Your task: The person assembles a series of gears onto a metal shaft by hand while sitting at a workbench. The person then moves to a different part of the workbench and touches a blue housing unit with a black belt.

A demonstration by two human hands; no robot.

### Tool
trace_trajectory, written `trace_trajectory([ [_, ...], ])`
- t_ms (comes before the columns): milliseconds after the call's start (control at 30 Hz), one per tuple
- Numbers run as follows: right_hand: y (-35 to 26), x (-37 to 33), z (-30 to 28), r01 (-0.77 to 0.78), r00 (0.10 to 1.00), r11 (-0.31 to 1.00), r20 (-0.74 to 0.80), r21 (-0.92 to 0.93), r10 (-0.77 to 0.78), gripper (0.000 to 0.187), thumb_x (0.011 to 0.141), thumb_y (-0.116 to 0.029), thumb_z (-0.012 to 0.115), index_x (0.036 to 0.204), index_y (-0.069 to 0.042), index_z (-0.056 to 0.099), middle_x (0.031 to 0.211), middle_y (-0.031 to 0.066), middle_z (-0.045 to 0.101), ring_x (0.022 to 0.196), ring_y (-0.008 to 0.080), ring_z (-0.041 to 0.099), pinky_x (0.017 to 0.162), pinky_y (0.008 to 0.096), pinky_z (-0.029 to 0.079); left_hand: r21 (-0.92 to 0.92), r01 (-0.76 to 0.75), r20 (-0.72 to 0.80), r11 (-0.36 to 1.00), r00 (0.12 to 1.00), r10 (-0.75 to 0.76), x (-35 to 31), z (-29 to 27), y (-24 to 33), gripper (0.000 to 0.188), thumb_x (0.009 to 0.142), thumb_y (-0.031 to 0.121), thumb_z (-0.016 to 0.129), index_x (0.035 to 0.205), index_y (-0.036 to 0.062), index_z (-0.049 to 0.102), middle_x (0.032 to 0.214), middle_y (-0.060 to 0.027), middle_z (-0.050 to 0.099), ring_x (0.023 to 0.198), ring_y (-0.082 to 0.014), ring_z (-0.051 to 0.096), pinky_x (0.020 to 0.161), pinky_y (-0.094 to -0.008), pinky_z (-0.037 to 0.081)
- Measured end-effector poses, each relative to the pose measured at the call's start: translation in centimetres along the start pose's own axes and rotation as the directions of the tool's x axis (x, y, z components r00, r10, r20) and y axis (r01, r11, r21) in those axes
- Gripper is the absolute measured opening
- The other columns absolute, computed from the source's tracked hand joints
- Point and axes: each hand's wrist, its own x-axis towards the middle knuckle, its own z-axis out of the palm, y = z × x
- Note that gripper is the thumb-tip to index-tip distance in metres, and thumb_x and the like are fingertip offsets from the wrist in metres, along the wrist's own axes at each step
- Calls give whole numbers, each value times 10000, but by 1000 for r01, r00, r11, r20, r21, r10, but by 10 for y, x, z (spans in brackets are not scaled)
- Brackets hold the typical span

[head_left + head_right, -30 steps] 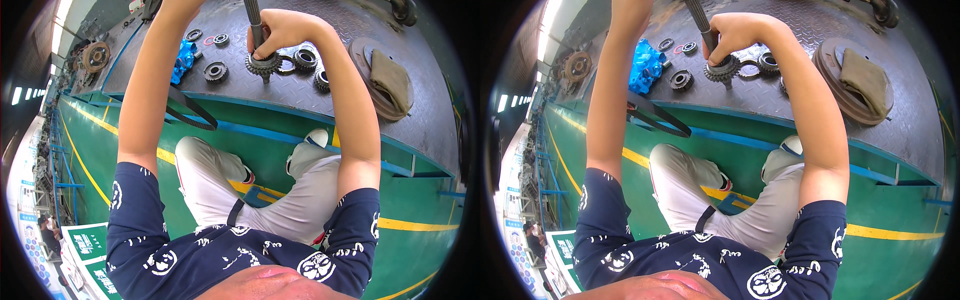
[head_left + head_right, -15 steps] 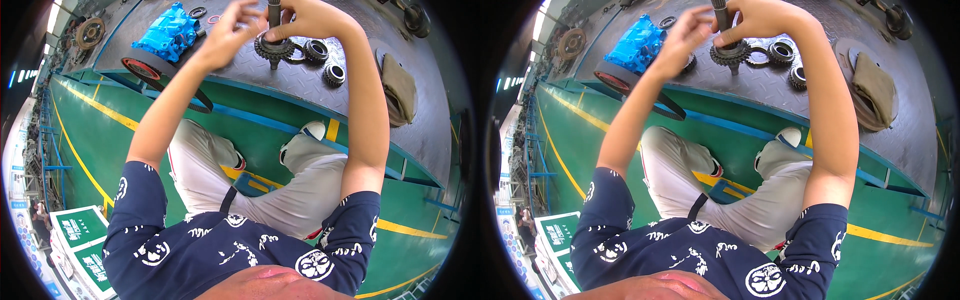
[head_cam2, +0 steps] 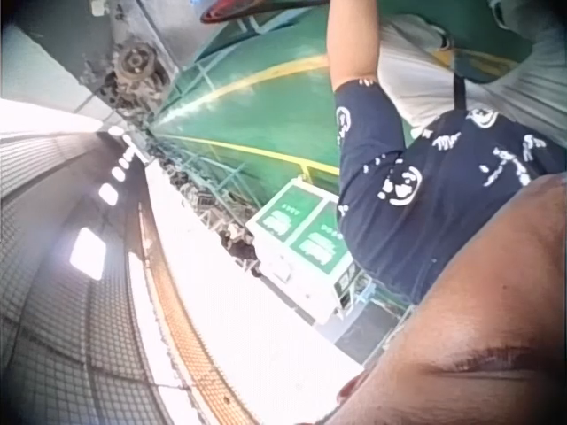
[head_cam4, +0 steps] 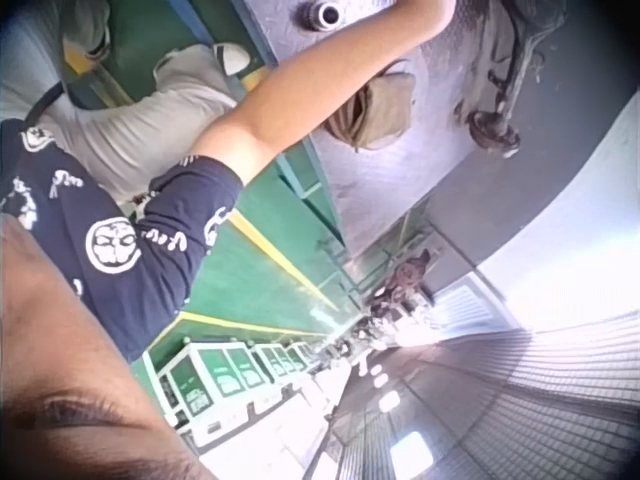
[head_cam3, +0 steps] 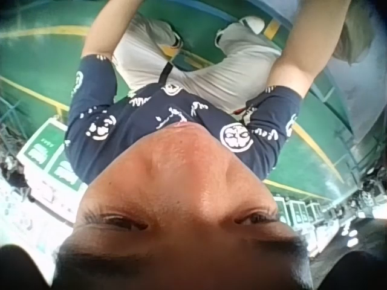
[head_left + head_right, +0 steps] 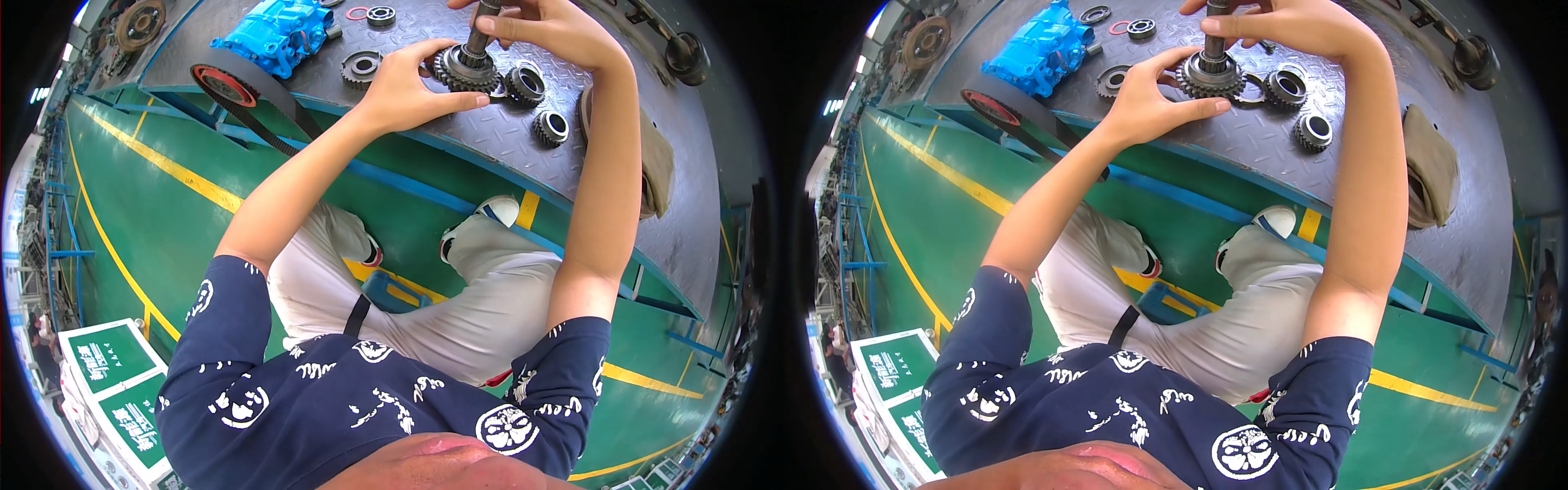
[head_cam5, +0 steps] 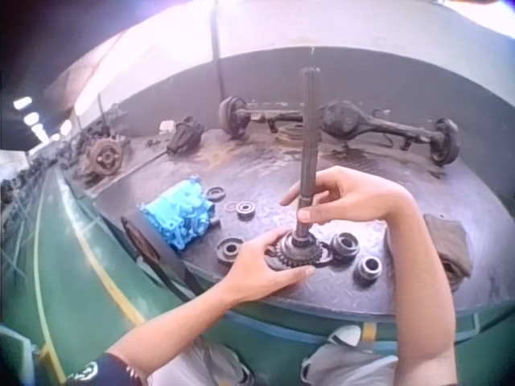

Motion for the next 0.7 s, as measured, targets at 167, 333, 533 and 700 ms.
trace_trajectory([
  [167, -4, 1, 0, -18, 998, 996, 54, -82, 23, 374, 1031, -193, 789, 1351, -6, 745, 1163, 74, 779, 1090, 135, 690, 986, 323, 552, 65, -39, -80, 997, 996, 45, -1, 3, -3, 969, 713, 522, 992, 1428, -56, 684, 1303, -193, 772, 1203, -245, 717, 1097, -388, 517],
  [333, 3, 2, 1, -29, 999, 999, 34, -22, 29, 378, 1025, -197, 797, 1337, 10, 747, 1107, 66, 786, 1037, 125, 694, 931, 307, 559, 104, -76, -132, 992, 987, 90, 3, 5, -3, 967, 693, 519, 1002, 1395, -75, 700, 1279, -212, 778, 1205, -259, 728, 1095, -391, 526],
  [533, -10, 4, 0, -21, 998, 981, 59, -192, 33, 413, 1016, -246, 814, 1338, 4, 744, 1032, 56, 779, 928, 108, 680, 827, 294, 552, 66, -121, -184, 991, 974, 131, 5, 5, -5, 941, 690, 512, 1004, 1366, -76, 721, 1240, -202, 793, 1143, -249, 740, 1032, -373, 548],
  [700, -11, 1, 2, -16, 999, 983, 47, -185, 25, 411, 1016, -250, 813, 1333, 1, 741, 985, 42, 765, 912, 100, 671, 807, 285, 545, 122, -90, -151, 988, 983, 109, 1, 9, -9, 925, 698, 511, 1002, 1375, -54, 724, 1236, -175, 798, 1140, -232, 733, 1034, -371, 540],
])
